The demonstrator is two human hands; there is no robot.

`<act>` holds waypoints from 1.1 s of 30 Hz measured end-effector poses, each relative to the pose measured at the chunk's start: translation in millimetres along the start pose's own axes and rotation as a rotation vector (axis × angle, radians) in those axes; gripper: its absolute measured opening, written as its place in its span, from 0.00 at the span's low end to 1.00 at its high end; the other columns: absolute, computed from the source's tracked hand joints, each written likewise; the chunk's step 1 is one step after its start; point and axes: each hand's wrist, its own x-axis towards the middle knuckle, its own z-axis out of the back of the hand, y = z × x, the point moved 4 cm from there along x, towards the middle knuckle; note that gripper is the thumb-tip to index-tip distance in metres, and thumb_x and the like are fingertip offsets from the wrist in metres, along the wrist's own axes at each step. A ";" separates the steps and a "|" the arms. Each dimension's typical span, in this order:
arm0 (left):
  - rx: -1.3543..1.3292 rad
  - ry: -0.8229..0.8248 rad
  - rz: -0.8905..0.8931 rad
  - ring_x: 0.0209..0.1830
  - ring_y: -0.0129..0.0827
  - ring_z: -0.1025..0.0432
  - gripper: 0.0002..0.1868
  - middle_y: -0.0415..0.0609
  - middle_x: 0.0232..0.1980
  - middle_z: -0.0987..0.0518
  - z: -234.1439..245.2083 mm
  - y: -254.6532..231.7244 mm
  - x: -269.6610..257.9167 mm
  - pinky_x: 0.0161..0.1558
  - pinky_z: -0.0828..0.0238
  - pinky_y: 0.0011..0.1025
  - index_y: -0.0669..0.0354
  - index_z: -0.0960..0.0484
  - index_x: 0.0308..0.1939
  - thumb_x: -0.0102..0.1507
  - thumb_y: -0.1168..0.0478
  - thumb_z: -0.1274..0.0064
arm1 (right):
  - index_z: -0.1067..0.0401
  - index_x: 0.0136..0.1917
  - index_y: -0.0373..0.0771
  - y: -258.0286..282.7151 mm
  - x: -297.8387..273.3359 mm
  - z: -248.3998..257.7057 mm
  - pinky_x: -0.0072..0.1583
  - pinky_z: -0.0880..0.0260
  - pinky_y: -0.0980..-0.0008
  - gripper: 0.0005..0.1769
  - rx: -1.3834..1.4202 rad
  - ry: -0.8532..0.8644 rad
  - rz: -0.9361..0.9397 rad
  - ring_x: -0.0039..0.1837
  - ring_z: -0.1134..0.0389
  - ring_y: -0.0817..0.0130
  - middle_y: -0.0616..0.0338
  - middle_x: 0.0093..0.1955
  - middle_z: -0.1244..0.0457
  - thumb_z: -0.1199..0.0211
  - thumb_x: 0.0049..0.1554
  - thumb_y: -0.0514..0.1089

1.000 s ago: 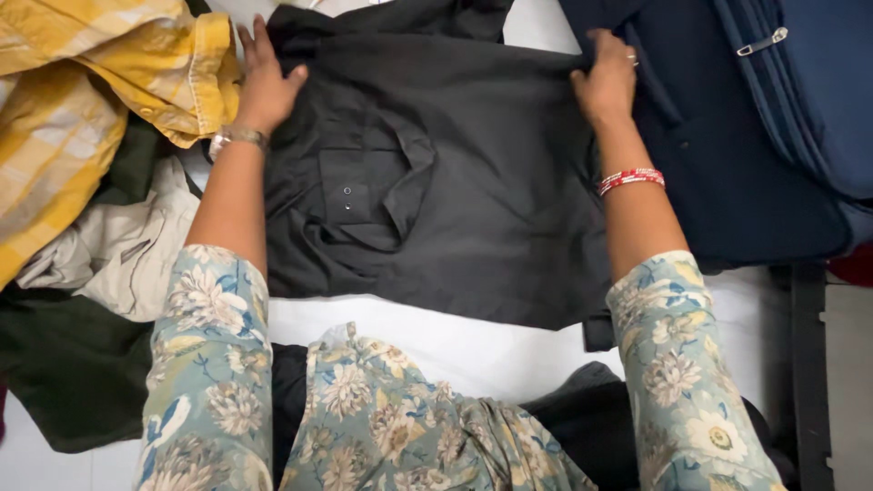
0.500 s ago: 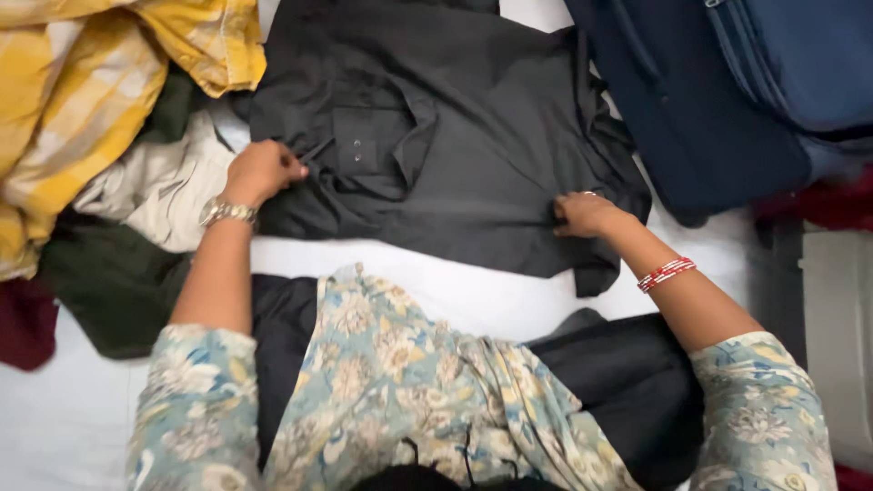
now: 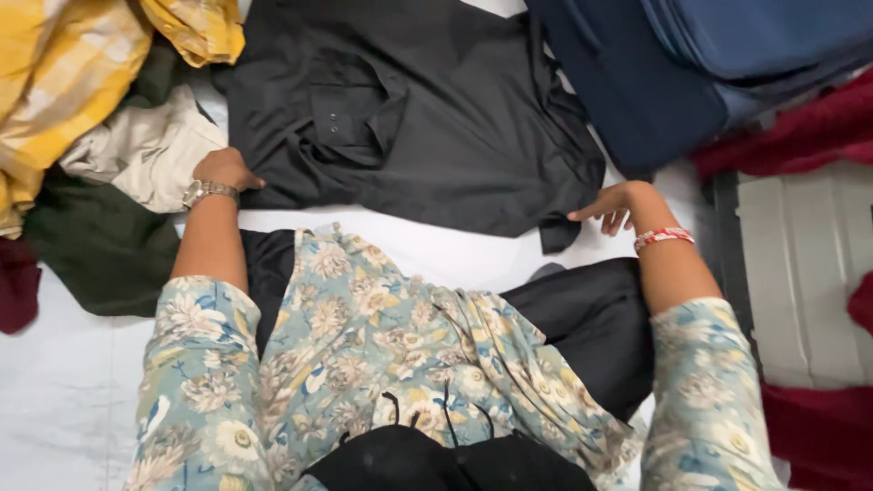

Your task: The person sits on the floor and folds a black shirt by hand. They first open and close a blue suitcase, then pick up the shirt, lay it flat, and fold it into a compact rectangle.

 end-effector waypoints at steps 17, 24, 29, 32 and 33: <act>-0.641 -0.481 -0.091 0.40 0.50 0.21 0.15 0.60 0.39 0.16 14.8 34.2 -10.5 0.44 0.27 0.43 0.63 0.13 0.41 0.61 0.54 0.32 | 0.28 0.45 0.36 50.8 -100.3 53.8 0.50 0.29 0.55 0.14 0.126 -1.143 0.645 0.47 0.28 0.51 0.48 0.42 0.29 0.27 0.56 0.47; -0.771 -0.313 -0.017 0.26 0.42 0.25 0.18 0.59 0.31 0.18 20.8 46.4 -24.4 0.34 0.30 0.39 0.66 0.14 0.35 0.58 0.53 0.28 | 0.18 0.54 0.39 17.5 -0.3 7.9 0.54 0.21 0.66 0.18 -0.023 0.117 0.514 0.50 0.22 0.65 0.57 0.49 0.24 0.29 0.48 0.40; -0.370 -0.234 0.012 0.37 0.53 0.21 0.23 0.63 0.38 0.16 32.9 33.2 -37.3 0.42 0.27 0.45 0.70 0.12 0.37 0.55 0.50 0.27 | 0.28 0.67 0.42 -8.2 34.4 28.6 0.62 0.28 0.50 0.29 0.088 -0.371 0.188 0.61 0.28 0.56 0.52 0.60 0.29 0.34 0.56 0.56; -0.142 -0.122 0.080 0.49 0.53 0.22 0.28 0.61 0.48 0.16 40.2 21.9 -39.2 0.48 0.26 0.47 0.65 0.13 0.45 0.50 0.48 0.24 | 0.27 0.68 0.36 6.4 37.6 33.9 0.68 0.33 0.52 0.38 -0.094 -0.578 0.247 0.70 0.34 0.48 0.45 0.69 0.35 0.35 0.58 0.66; -0.081 -0.080 0.114 0.53 0.52 0.22 0.31 0.59 0.52 0.16 40.2 18.8 -41.5 0.49 0.25 0.47 0.62 0.13 0.49 0.48 0.49 0.23 | 0.33 0.71 0.36 9.7 37.9 34.0 0.69 0.36 0.52 0.41 -0.037 -0.601 0.246 0.71 0.37 0.47 0.43 0.70 0.38 0.34 0.57 0.66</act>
